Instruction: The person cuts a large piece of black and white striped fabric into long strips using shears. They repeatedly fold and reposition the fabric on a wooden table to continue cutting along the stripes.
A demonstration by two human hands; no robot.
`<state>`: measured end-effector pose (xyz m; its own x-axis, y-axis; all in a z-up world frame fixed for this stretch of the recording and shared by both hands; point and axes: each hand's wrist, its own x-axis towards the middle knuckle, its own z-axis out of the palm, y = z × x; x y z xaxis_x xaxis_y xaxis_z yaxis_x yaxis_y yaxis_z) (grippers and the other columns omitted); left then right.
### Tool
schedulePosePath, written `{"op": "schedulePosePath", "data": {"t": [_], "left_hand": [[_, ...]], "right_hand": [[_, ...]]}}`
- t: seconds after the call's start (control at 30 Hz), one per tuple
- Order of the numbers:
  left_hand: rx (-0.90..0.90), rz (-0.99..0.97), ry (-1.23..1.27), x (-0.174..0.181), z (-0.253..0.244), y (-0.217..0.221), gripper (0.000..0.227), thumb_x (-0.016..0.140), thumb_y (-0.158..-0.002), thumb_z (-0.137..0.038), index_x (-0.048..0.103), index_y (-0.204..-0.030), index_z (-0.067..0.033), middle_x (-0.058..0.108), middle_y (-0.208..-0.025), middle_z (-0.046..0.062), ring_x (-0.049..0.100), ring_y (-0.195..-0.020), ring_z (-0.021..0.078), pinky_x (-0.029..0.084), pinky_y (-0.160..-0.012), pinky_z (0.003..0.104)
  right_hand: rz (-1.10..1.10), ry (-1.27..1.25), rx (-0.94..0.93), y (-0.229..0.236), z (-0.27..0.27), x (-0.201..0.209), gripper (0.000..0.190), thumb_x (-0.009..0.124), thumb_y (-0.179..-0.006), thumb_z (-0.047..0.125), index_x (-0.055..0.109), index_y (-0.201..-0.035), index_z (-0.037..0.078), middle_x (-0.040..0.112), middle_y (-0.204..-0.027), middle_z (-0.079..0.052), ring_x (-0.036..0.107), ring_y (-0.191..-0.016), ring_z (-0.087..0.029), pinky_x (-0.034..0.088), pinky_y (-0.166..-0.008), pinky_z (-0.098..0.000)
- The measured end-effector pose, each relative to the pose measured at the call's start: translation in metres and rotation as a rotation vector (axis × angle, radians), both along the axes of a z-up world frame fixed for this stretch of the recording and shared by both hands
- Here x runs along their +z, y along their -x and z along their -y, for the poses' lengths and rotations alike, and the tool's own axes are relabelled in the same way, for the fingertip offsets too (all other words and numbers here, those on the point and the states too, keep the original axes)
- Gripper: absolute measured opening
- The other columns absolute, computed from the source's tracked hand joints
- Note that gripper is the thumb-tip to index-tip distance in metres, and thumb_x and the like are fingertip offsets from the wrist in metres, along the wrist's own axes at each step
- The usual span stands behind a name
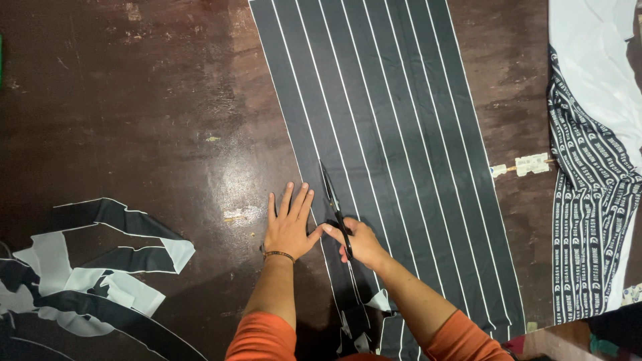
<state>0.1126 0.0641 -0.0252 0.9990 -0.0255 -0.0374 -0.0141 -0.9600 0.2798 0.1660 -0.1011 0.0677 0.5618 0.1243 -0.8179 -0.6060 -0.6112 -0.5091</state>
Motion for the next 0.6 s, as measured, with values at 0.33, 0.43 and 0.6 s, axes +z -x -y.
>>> {"op": "schedulePosePath", "data": {"t": [0.33,0.43,0.6], "left_hand": [[0.003,-0.012,0.007,0.003,0.0,-0.001,0.085,0.046,-0.089,-0.07,0.029,-0.157,-0.0231,0.021,-0.168,-0.005,0.011,-0.155,0.0243,0.008,-0.125,0.06],[0.004,-0.015,0.0,0.005,0.0,-0.002,0.084,0.046,-0.089,-0.069,0.029,-0.157,-0.023,0.02,-0.168,-0.005,0.011,-0.156,0.0245,0.008,-0.125,0.06],[0.009,-0.028,0.015,0.01,0.0,-0.004,0.084,0.045,-0.089,-0.071,0.03,-0.157,-0.0227,0.021,-0.168,-0.005,0.011,-0.155,0.0236,0.007,-0.125,0.06]], "right_hand": [[0.01,-0.01,-0.011,-0.013,-0.007,-0.008,0.045,0.078,-0.08,0.05,0.066,-0.081,0.006,0.064,-0.054,-0.016,0.066,-0.041,-0.022,0.046,-0.04,-0.0222],[0.02,-0.019,-0.028,-0.012,-0.006,-0.013,0.046,0.078,-0.08,0.049,0.066,-0.083,0.005,0.064,-0.054,-0.017,0.066,-0.041,-0.023,0.047,-0.039,-0.0225],[0.022,-0.02,-0.027,-0.021,-0.014,-0.002,0.044,0.075,-0.082,0.048,0.066,-0.083,0.005,0.064,-0.055,-0.018,0.066,-0.042,-0.023,0.046,-0.039,-0.0215]]}}
